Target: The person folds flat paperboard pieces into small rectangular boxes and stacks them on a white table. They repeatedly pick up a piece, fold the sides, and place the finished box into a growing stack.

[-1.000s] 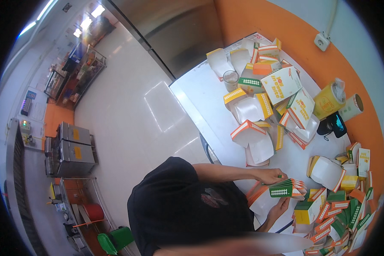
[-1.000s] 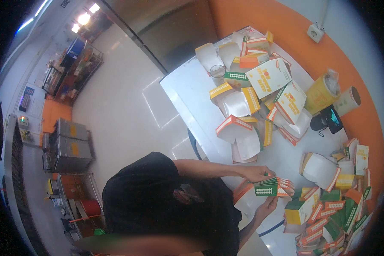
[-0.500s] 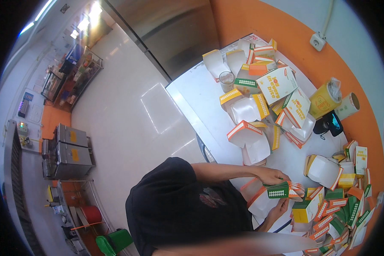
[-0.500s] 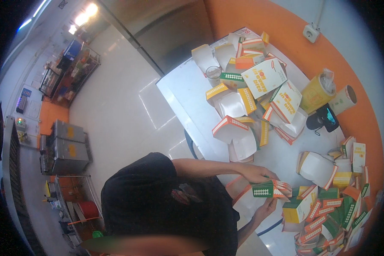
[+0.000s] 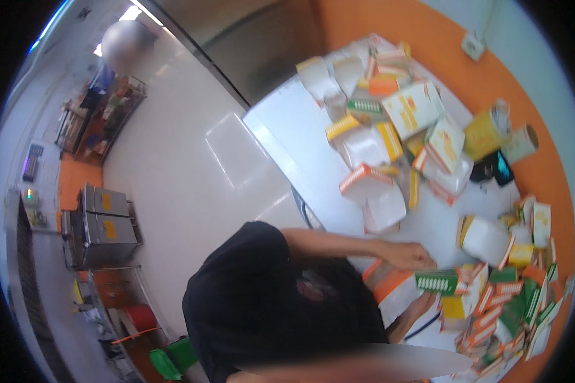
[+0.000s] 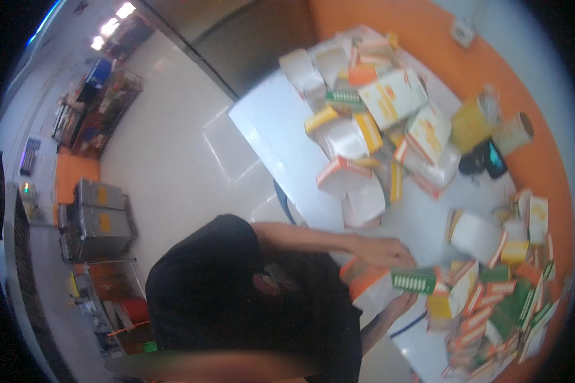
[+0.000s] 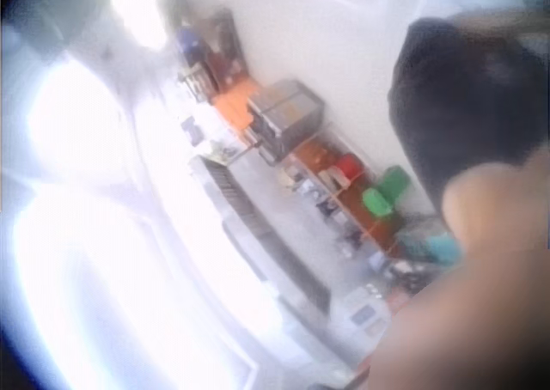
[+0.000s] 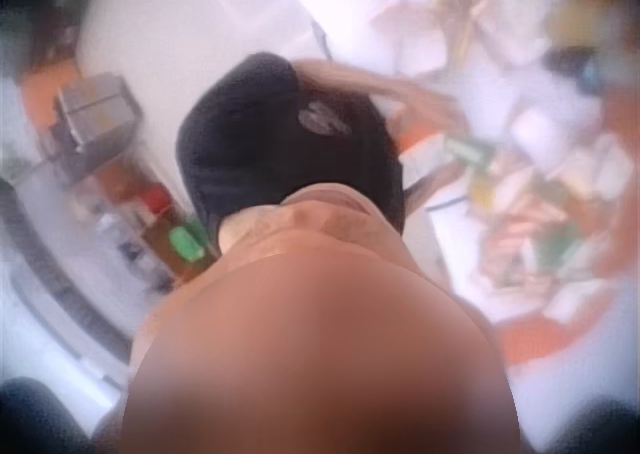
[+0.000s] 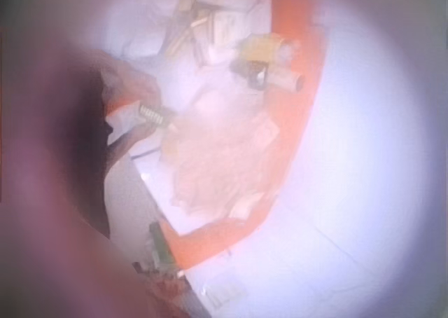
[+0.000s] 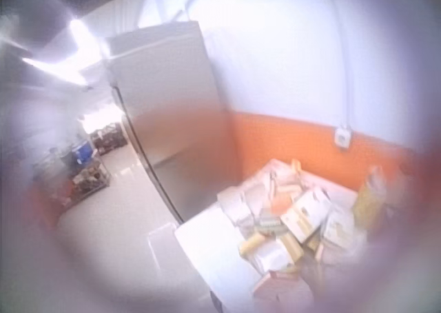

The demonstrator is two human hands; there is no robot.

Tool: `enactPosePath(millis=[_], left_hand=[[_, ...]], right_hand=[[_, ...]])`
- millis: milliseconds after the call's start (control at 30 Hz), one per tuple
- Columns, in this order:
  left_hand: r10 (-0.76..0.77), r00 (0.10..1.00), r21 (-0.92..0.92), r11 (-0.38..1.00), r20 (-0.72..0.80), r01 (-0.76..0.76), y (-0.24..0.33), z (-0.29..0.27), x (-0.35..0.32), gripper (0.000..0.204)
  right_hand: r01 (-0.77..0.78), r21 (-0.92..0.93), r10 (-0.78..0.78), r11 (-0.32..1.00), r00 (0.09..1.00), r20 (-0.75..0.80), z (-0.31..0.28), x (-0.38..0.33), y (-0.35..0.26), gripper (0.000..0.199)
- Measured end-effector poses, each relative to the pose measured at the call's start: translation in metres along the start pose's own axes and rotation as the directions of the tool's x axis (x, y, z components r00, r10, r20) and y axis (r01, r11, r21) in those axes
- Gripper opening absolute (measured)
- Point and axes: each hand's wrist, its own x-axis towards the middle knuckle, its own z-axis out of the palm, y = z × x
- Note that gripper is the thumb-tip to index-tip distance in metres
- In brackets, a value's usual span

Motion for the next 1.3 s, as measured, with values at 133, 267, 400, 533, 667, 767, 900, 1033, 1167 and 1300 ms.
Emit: enactPosePath(millis=[133, 267, 400, 533, 667, 767, 900, 1033, 1167, 1300], left_hand=[[-0.078, 0.997, -0.123, 0.989, -0.008, 0.077, 0.005, -0.008, -0.008, 0.040], [-0.290, 0.882, -0.121, 0.957, -0.372, 0.264, 0.012, -0.007, -0.006, 0.035], [-0.333, 0.862, -0.252, 0.935, -0.383, 0.250, 0.015, -0.009, 0.006, 0.037], [-0.309, 0.846, -0.127, 0.951, -0.434, 0.282, 0.018, -0.020, 0.015, 0.040], [-0.348, 0.822, -0.124, 0.936, -0.451, 0.329, 0.022, -0.017, 0.019, 0.042], [-0.296, 0.865, -0.062, 0.953, -0.405, 0.297, 0.019, -0.011, 0.021, 0.043], [-0.378, 0.834, -0.144, 0.925, -0.400, 0.351, 0.009, -0.011, 0.024, 0.044], [-0.461, 0.825, -0.378, 0.864, -0.327, 0.333, 0.007, -0.017, 0.022, 0.047], [-0.458, 0.841, -0.439, 0.843, -0.287, 0.310, 0.017, -0.014, 0.024, 0.047], [-0.424, 0.875, -0.342, 0.878, -0.234, 0.335, 0.024, -0.009, 0.023, 0.046]], right_hand=[[0.043, -0.099, -0.035, 0.994, 0.996, 0.086, -0.004, -0.001, -0.016, 0.033], [0.013, -0.106, -0.009, 0.994, 0.999, 0.043, 0.007, -0.010, -0.021, 0.032], [0.005, 0.041, -0.006, 0.999, 1.000, 0.022, 0.014, -0.015, -0.016, 0.030], [0.077, 0.354, -0.065, 0.932, 0.997, -0.045, 0.008, 0.000, -0.022, 0.037], [0.143, 0.520, -0.170, 0.842, 0.985, 0.005, 0.003, 0.014, -0.037, 0.050], [0.121, 0.379, -0.115, 0.917, 0.993, -0.039, 0.014, 0.014, -0.038, 0.039], [0.111, 0.131, -0.113, 0.985, 0.994, 0.005, 0.036, 0.009, -0.032, 0.036], [0.180, -0.031, -0.177, 0.983, 0.980, 0.092, 0.037, 0.007, -0.026, 0.035], [0.124, -0.043, -0.115, 0.991, 0.977, 0.181, 0.031, 0.006, -0.013, 0.030], [-0.062, 0.019, 0.061, 0.998, 0.997, 0.056, 0.040, -0.004, 0.003, 0.024]])
